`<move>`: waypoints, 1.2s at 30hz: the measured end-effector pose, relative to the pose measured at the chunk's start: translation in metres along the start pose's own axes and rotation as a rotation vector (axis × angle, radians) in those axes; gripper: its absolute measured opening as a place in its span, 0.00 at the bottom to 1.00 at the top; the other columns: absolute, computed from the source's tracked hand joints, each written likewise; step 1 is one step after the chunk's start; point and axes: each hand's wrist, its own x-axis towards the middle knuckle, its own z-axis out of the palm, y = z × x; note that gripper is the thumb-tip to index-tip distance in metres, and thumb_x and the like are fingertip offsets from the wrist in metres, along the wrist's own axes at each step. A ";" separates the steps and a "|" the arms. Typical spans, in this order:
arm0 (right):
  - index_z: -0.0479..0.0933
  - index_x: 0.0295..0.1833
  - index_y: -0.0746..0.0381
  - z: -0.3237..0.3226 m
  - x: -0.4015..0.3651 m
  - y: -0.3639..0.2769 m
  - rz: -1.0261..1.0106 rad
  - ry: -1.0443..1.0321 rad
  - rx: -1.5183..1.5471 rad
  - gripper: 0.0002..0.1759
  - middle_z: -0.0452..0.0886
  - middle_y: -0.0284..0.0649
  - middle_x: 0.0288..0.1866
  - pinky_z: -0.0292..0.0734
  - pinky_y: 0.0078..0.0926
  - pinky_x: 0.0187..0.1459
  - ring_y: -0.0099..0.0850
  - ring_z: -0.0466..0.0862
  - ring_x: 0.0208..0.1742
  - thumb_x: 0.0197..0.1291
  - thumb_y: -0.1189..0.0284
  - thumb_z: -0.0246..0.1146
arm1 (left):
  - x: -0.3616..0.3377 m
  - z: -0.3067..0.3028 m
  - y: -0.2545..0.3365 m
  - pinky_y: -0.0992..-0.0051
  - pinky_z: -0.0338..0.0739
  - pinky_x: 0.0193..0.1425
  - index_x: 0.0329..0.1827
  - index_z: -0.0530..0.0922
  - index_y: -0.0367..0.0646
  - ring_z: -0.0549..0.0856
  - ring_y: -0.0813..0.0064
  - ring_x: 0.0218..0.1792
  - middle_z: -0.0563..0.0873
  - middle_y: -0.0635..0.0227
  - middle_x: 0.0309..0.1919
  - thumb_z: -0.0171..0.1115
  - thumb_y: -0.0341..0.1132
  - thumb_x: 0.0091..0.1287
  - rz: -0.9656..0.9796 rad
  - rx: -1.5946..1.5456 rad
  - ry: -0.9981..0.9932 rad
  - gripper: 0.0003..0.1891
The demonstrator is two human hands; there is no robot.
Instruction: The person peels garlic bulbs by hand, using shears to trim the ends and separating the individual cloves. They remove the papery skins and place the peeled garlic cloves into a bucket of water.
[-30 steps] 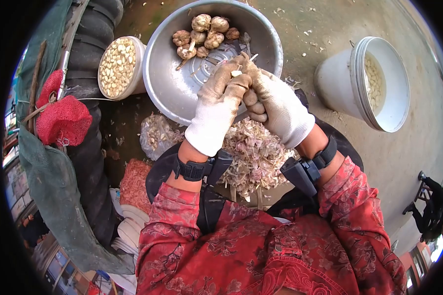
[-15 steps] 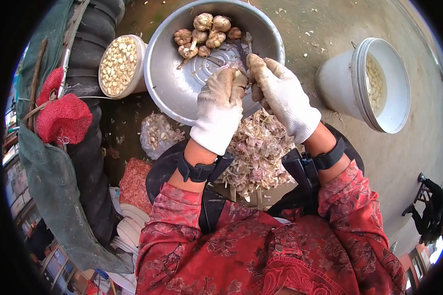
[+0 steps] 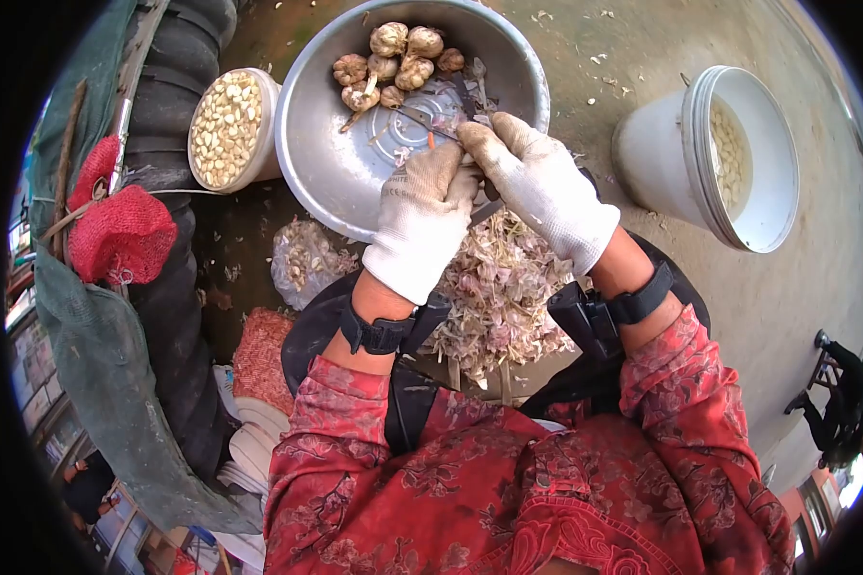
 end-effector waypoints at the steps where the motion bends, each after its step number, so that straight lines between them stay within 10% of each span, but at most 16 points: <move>1: 0.73 0.39 0.64 -0.004 0.003 -0.004 0.279 -0.112 0.170 0.19 0.79 0.43 0.26 0.73 0.32 0.28 0.36 0.79 0.25 0.68 0.57 0.54 | 0.000 0.000 -0.001 0.70 0.75 0.37 0.42 0.77 0.39 0.81 0.67 0.30 0.81 0.59 0.31 0.52 0.30 0.68 -0.023 -0.104 -0.005 0.07; 2: 0.73 0.38 0.64 -0.008 0.005 -0.007 0.558 -0.223 0.341 0.18 0.78 0.38 0.26 0.72 0.26 0.24 0.27 0.77 0.22 0.70 0.58 0.53 | 0.000 -0.001 0.000 0.70 0.75 0.37 0.42 0.77 0.39 0.81 0.67 0.30 0.81 0.59 0.31 0.52 0.30 0.68 -0.023 -0.104 -0.005 0.07; 8: 0.72 0.40 0.62 -0.008 0.003 0.003 0.575 -0.207 0.960 0.14 0.77 0.31 0.27 0.68 0.12 0.21 0.15 0.72 0.21 0.70 0.62 0.53 | -0.001 0.003 -0.006 0.81 0.71 0.31 0.42 0.79 0.39 0.74 0.86 0.28 0.80 0.75 0.28 0.53 0.32 0.70 -0.248 -0.607 0.100 0.08; 19: 0.73 0.50 0.70 -0.022 0.004 0.030 0.427 -0.129 1.471 0.23 0.78 0.54 0.51 0.84 0.32 0.46 0.42 0.82 0.51 0.69 0.57 0.55 | 0.000 0.000 -0.006 0.83 0.67 0.29 0.42 0.80 0.39 0.70 0.86 0.25 0.76 0.75 0.27 0.52 0.37 0.70 -0.429 -0.764 0.156 0.11; 27: 0.69 0.53 0.73 -0.063 0.010 0.037 0.424 -0.041 1.643 0.28 0.75 0.59 0.55 0.83 0.39 0.49 0.49 0.80 0.55 0.71 0.54 0.50 | 0.000 0.005 0.008 0.85 0.64 0.23 0.41 0.80 0.42 0.69 0.87 0.22 0.74 0.77 0.24 0.54 0.41 0.70 -0.470 -0.718 0.103 0.12; 36: 0.62 0.63 0.73 -0.202 -0.011 0.053 -0.058 0.922 2.179 0.26 0.75 0.56 0.56 0.77 0.31 0.42 0.39 0.77 0.45 0.72 0.61 0.47 | -0.006 0.015 0.010 0.84 0.68 0.33 0.44 0.79 0.40 0.72 0.88 0.29 0.78 0.75 0.31 0.54 0.37 0.71 -0.293 -0.785 -0.057 0.10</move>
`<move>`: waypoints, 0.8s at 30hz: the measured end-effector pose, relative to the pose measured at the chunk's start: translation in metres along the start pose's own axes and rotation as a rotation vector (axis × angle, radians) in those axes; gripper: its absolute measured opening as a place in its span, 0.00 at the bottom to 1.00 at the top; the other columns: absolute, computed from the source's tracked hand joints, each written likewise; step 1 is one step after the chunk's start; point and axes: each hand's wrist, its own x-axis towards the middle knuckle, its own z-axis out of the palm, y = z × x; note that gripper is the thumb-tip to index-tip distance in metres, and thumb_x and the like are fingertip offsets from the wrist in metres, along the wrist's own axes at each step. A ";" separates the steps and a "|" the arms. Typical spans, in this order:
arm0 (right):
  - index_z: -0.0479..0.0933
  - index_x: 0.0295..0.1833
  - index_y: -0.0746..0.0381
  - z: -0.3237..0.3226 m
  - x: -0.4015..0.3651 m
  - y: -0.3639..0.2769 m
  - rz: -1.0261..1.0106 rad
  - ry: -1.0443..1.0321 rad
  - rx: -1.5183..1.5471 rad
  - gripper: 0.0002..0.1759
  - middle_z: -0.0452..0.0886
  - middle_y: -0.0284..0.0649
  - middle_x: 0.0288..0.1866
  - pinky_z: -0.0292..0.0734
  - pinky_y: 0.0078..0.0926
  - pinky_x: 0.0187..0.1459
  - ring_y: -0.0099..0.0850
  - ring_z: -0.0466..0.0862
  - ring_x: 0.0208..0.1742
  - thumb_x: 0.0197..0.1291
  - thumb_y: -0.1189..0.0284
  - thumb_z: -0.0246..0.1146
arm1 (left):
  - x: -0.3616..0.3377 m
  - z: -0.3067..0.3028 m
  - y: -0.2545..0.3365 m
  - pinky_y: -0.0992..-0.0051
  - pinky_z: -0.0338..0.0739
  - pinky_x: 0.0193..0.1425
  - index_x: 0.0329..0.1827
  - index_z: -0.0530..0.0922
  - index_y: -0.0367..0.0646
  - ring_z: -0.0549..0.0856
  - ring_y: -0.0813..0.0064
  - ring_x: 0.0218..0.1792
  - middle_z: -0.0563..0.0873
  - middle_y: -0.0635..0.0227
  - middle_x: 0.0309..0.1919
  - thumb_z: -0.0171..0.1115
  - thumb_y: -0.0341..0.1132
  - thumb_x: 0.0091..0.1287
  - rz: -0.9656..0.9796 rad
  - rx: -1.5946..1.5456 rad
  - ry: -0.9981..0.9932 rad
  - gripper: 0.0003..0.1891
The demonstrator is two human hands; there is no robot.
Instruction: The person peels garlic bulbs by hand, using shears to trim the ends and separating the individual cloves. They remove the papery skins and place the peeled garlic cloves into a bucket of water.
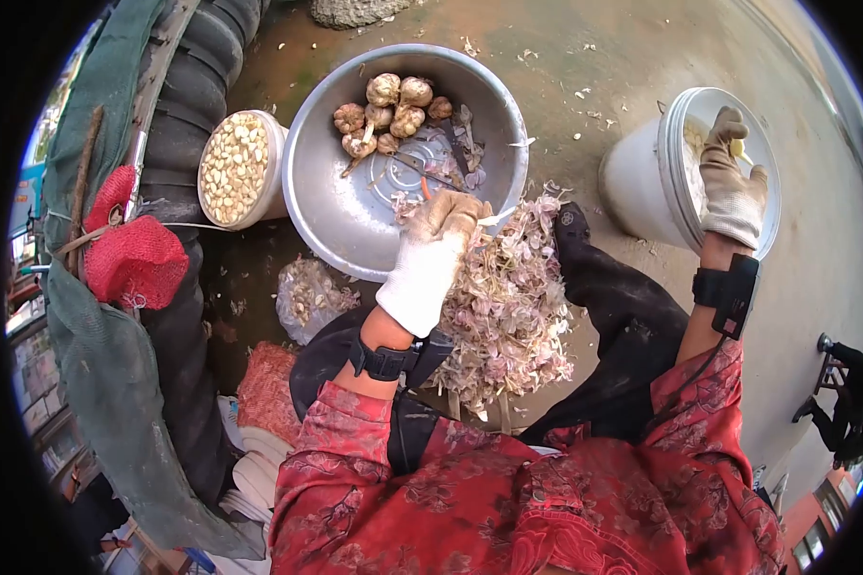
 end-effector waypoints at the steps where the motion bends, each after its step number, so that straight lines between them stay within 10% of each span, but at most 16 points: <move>1: 0.62 0.63 0.73 -0.002 0.003 0.001 0.010 -0.001 0.002 0.26 0.75 0.56 0.56 0.77 0.31 0.42 0.39 0.77 0.45 0.72 0.61 0.47 | 0.000 0.005 -0.001 0.84 0.68 0.34 0.44 0.79 0.40 0.72 0.88 0.29 0.78 0.75 0.32 0.54 0.35 0.70 -0.015 -0.030 -0.029 0.09; 6: 0.70 0.47 0.70 -0.014 -0.003 0.031 0.273 -0.074 -0.264 0.12 0.70 0.39 0.32 0.69 0.22 0.31 0.28 0.70 0.31 0.69 0.70 0.52 | -0.005 0.020 -0.002 0.80 0.71 0.38 0.42 0.78 0.41 0.74 0.86 0.32 0.80 0.74 0.34 0.52 0.31 0.70 -0.071 0.049 -0.244 0.07; 14: 0.69 0.39 0.58 -0.040 -0.021 0.091 0.549 -0.220 -0.951 0.12 0.65 0.28 0.26 0.59 0.14 0.21 0.18 0.64 0.23 0.70 0.61 0.56 | -0.014 0.027 -0.020 0.70 0.74 0.43 0.46 0.79 0.41 0.80 0.64 0.38 0.81 0.62 0.32 0.53 0.37 0.70 0.103 0.377 -0.394 0.11; 16: 0.69 0.38 0.57 -0.045 -0.032 0.112 0.554 -0.175 -1.182 0.15 0.67 0.27 0.25 0.59 0.13 0.21 0.17 0.64 0.23 0.69 0.57 0.56 | -0.016 0.021 -0.032 0.68 0.75 0.45 0.48 0.79 0.43 0.81 0.60 0.40 0.81 0.61 0.36 0.54 0.35 0.68 0.734 0.728 -0.542 0.10; 17: 0.69 0.37 0.56 -0.049 -0.034 0.121 0.554 -0.129 -1.301 0.17 0.68 0.27 0.25 0.58 0.13 0.21 0.16 0.63 0.23 0.69 0.55 0.56 | -0.018 0.022 0.005 0.66 0.76 0.47 0.50 0.78 0.44 0.81 0.59 0.42 0.81 0.63 0.41 0.54 0.32 0.66 0.061 0.542 -0.722 0.11; 18: 0.70 0.36 0.57 -0.054 -0.037 0.129 0.556 -0.158 -1.390 0.18 0.71 0.28 0.25 0.61 0.13 0.21 0.17 0.66 0.22 0.70 0.54 0.54 | -0.018 0.018 0.000 0.66 0.76 0.47 0.50 0.78 0.44 0.81 0.59 0.42 0.81 0.63 0.41 0.54 0.32 0.66 0.057 0.540 -0.722 0.11; 20: 0.72 0.37 0.58 -0.066 -0.039 0.143 0.566 -0.187 -1.614 0.18 0.73 0.29 0.25 0.66 0.14 0.22 0.18 0.70 0.22 0.70 0.54 0.54 | -0.017 0.009 -0.011 0.65 0.76 0.51 0.52 0.78 0.45 0.81 0.55 0.45 0.80 0.61 0.46 0.52 0.34 0.65 0.679 0.724 -0.836 0.14; 24: 0.77 0.42 0.63 -0.093 -0.045 0.170 0.438 -0.305 -2.134 0.17 0.80 0.35 0.29 0.75 0.21 0.28 0.21 0.79 0.27 0.67 0.59 0.56 | -0.007 -0.008 -0.010 0.65 0.75 0.50 0.51 0.77 0.43 0.81 0.56 0.46 0.81 0.58 0.41 0.51 0.35 0.66 0.723 0.686 -0.789 0.14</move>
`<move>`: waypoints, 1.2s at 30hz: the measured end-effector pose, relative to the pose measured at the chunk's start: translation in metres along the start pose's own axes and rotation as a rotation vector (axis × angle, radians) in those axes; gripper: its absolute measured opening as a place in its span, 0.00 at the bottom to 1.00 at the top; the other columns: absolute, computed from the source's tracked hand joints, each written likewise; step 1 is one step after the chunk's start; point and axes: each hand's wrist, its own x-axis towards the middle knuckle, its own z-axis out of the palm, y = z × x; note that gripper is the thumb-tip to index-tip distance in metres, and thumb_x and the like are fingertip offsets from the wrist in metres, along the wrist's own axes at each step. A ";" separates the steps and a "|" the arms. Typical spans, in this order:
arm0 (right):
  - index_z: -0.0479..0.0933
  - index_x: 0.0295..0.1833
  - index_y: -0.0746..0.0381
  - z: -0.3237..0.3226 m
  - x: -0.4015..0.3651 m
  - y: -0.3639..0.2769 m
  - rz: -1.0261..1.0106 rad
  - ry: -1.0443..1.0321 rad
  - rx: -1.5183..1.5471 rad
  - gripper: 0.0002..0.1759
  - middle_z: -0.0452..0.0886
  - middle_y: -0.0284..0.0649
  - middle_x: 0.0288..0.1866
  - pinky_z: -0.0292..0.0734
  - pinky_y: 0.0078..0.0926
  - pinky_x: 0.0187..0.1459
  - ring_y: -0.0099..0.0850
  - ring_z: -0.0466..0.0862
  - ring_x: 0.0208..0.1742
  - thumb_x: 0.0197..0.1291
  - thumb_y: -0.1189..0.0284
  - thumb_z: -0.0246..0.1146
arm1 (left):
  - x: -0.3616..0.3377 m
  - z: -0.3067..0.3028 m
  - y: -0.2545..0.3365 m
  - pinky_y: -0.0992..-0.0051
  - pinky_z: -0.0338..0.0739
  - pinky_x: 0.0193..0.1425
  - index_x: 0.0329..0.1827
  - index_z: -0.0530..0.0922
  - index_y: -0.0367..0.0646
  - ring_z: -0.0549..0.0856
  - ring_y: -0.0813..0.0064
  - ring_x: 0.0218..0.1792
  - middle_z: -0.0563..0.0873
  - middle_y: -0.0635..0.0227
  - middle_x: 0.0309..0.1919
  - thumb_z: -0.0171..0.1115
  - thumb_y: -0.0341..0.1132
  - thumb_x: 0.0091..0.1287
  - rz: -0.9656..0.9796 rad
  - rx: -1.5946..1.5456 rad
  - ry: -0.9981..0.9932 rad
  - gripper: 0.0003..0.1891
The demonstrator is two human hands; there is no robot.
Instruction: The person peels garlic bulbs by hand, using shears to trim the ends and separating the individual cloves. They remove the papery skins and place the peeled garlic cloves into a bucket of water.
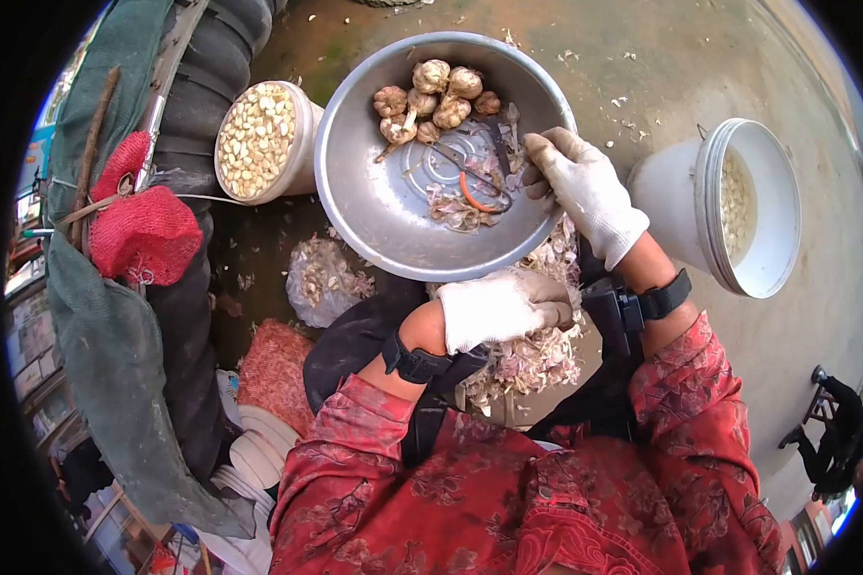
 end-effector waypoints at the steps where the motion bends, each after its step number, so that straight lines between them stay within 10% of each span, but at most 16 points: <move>1: 0.77 0.43 0.64 0.005 0.003 0.006 -0.124 0.001 -0.169 0.16 0.81 0.42 0.29 0.75 0.28 0.33 0.31 0.81 0.30 0.66 0.61 0.57 | 0.001 -0.008 -0.001 0.65 0.75 0.50 0.48 0.78 0.42 0.81 0.56 0.45 0.82 0.59 0.41 0.53 0.37 0.66 -0.176 -0.193 -0.002 0.13; 4: 0.77 0.42 0.65 0.019 0.010 0.012 -0.327 -0.034 -0.545 0.15 0.82 0.54 0.34 0.75 0.40 0.42 0.49 0.83 0.38 0.64 0.62 0.59 | -0.011 -0.027 -0.010 0.70 0.73 0.48 0.44 0.78 0.40 0.81 0.65 0.42 0.82 0.61 0.37 0.50 0.38 0.70 -0.467 -0.437 0.053 0.13; 10: 0.75 0.39 0.65 0.044 0.032 0.026 -0.405 -0.113 -0.687 0.16 0.81 0.54 0.35 0.76 0.44 0.45 0.51 0.82 0.42 0.62 0.60 0.58 | -0.039 -0.076 -0.036 0.78 0.75 0.44 0.46 0.79 0.40 0.79 0.80 0.37 0.82 0.68 0.37 0.52 0.35 0.70 -1.029 -0.491 0.502 0.11; 13: 0.75 0.39 0.66 0.056 0.039 0.030 -0.410 -0.088 -0.831 0.16 0.81 0.55 0.35 0.76 0.44 0.44 0.50 0.82 0.41 0.62 0.61 0.60 | -0.048 -0.082 -0.055 0.69 0.77 0.44 0.47 0.79 0.42 0.83 0.68 0.37 0.84 0.59 0.37 0.59 0.35 0.65 -1.131 -0.219 0.776 0.11; 17: 0.74 0.42 0.65 0.069 0.049 0.031 -0.401 -0.100 -0.958 0.15 0.81 0.54 0.40 0.77 0.44 0.46 0.50 0.82 0.42 0.60 0.64 0.60 | -0.054 -0.082 -0.086 0.60 0.71 0.62 0.60 0.73 0.42 0.77 0.50 0.56 0.76 0.49 0.56 0.62 0.35 0.62 -1.081 0.207 0.824 0.22; 23: 0.71 0.53 0.66 0.086 0.054 0.034 -0.369 -0.133 -1.110 0.20 0.79 0.53 0.46 0.77 0.41 0.48 0.46 0.81 0.48 0.60 0.65 0.60 | -0.053 -0.081 -0.122 0.64 0.73 0.61 0.64 0.70 0.40 0.78 0.55 0.56 0.75 0.51 0.60 0.64 0.36 0.60 -1.063 0.450 0.841 0.27; 36: 0.71 0.53 0.66 0.083 0.061 0.035 -0.270 -0.232 -1.073 0.17 0.83 0.54 0.41 0.78 0.41 0.46 0.47 0.84 0.44 0.59 0.71 0.56 | -0.035 -0.099 -0.135 0.67 0.76 0.55 0.56 0.74 0.37 0.84 0.58 0.47 0.84 0.54 0.46 0.72 0.36 0.52 -1.208 0.038 0.852 0.28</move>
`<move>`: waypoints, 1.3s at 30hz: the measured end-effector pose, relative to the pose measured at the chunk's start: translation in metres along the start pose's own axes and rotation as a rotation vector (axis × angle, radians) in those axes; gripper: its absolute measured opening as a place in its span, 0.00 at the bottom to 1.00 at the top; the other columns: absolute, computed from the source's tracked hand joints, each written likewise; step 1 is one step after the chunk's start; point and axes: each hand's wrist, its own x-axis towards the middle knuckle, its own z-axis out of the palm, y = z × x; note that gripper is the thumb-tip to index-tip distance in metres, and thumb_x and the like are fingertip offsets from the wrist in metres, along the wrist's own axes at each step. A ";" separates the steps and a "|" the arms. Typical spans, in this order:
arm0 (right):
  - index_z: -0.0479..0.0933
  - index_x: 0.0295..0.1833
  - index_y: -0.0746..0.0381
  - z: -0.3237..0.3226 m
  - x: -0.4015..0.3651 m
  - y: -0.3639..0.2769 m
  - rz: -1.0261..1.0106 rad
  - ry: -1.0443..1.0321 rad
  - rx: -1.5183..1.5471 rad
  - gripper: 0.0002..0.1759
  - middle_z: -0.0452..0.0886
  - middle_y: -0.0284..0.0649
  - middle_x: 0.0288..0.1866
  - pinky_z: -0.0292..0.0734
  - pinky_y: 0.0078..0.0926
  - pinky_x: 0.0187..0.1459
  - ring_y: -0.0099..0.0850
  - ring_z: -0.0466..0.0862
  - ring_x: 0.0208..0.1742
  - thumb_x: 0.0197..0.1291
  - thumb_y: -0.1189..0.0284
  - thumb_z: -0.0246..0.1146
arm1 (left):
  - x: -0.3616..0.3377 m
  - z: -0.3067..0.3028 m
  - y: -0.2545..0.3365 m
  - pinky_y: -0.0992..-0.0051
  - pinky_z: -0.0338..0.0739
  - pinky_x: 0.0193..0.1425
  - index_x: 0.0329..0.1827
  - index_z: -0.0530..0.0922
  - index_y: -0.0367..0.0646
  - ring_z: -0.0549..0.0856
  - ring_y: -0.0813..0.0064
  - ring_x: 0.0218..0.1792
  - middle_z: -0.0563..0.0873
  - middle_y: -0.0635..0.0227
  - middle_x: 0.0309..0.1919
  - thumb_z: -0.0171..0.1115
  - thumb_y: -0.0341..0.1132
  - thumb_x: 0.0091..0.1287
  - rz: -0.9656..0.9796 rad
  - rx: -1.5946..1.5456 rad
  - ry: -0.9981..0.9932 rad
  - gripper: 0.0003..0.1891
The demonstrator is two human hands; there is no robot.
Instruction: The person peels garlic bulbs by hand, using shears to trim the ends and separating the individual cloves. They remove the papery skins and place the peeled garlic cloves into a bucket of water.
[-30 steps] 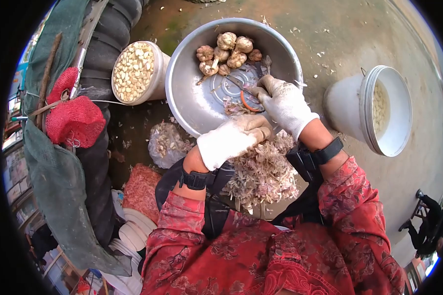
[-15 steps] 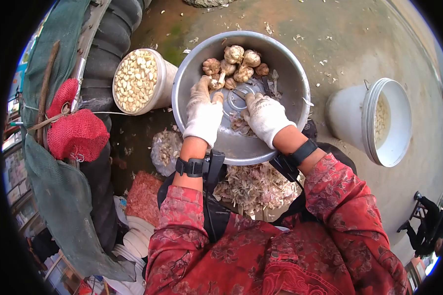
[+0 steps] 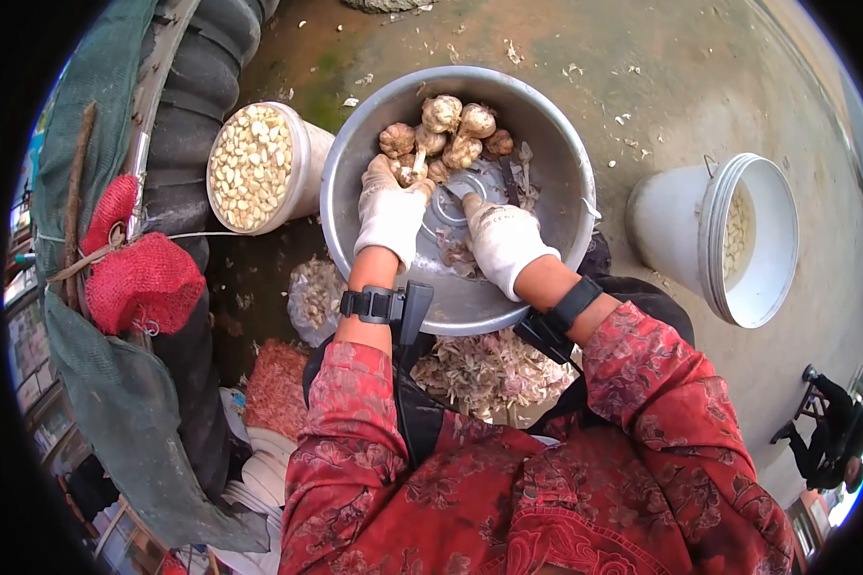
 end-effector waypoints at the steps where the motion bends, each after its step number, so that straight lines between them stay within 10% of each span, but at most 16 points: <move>1: 0.72 0.51 0.66 -0.001 -0.001 0.000 0.031 -0.048 0.087 0.17 0.82 0.55 0.38 0.77 0.43 0.46 0.49 0.83 0.43 0.59 0.68 0.59 | 0.003 0.004 -0.006 0.67 0.76 0.54 0.56 0.74 0.37 0.84 0.59 0.47 0.84 0.54 0.46 0.72 0.37 0.52 0.016 0.046 0.039 0.29; 12: 0.77 0.41 0.67 -0.048 -0.021 0.013 0.048 -0.050 0.253 0.19 0.82 0.58 0.36 0.76 0.43 0.46 0.51 0.83 0.42 0.62 0.60 0.58 | 0.000 0.009 -0.008 0.68 0.77 0.50 0.52 0.76 0.34 0.85 0.63 0.44 0.86 0.53 0.42 0.73 0.43 0.52 -0.101 0.101 -0.007 0.29; 18: 0.78 0.45 0.66 -0.083 -0.034 0.014 0.268 -0.025 0.734 0.24 0.81 0.43 0.27 0.74 0.29 0.37 0.28 0.79 0.30 0.66 0.52 0.58 | -0.019 0.013 -0.005 0.70 0.78 0.43 0.46 0.76 0.32 0.85 0.67 0.39 0.86 0.55 0.39 0.73 0.42 0.51 -0.226 0.180 -0.200 0.26; 19: 0.77 0.38 0.66 -0.067 -0.032 0.019 0.169 0.170 0.759 0.22 0.74 0.38 0.16 0.67 0.27 0.17 0.25 0.72 0.13 0.67 0.54 0.57 | -0.024 0.017 -0.010 0.71 0.78 0.41 0.45 0.75 0.32 0.84 0.68 0.37 0.85 0.57 0.37 0.73 0.41 0.51 -0.204 0.131 -0.243 0.25; 24: 0.78 0.33 0.66 -0.066 -0.037 0.021 0.244 0.158 1.068 0.23 0.74 0.31 0.17 0.65 0.23 0.18 0.22 0.71 0.15 0.67 0.54 0.58 | -0.048 0.021 0.001 0.72 0.78 0.37 0.41 0.74 0.33 0.83 0.74 0.34 0.84 0.62 0.36 0.72 0.37 0.55 -0.247 -0.148 -0.488 0.20; 32: 0.79 0.42 0.64 -0.066 -0.054 0.013 0.319 0.228 1.050 0.19 0.78 0.35 0.24 0.74 0.23 0.31 0.21 0.76 0.25 0.67 0.58 0.57 | -0.086 -0.021 0.045 0.70 0.76 0.55 0.62 0.68 0.30 0.81 0.69 0.52 0.81 0.58 0.51 0.56 0.34 0.68 -0.172 -0.948 -0.675 0.22; 39: 0.77 0.48 0.66 -0.072 -0.070 0.007 0.252 0.166 1.117 0.18 0.79 0.36 0.29 0.75 0.19 0.27 0.20 0.78 0.28 0.67 0.61 0.57 | -0.099 -0.024 0.045 0.75 0.75 0.49 0.64 0.68 0.38 0.80 0.74 0.49 0.81 0.66 0.48 0.57 0.39 0.69 -0.095 -0.886 -0.645 0.23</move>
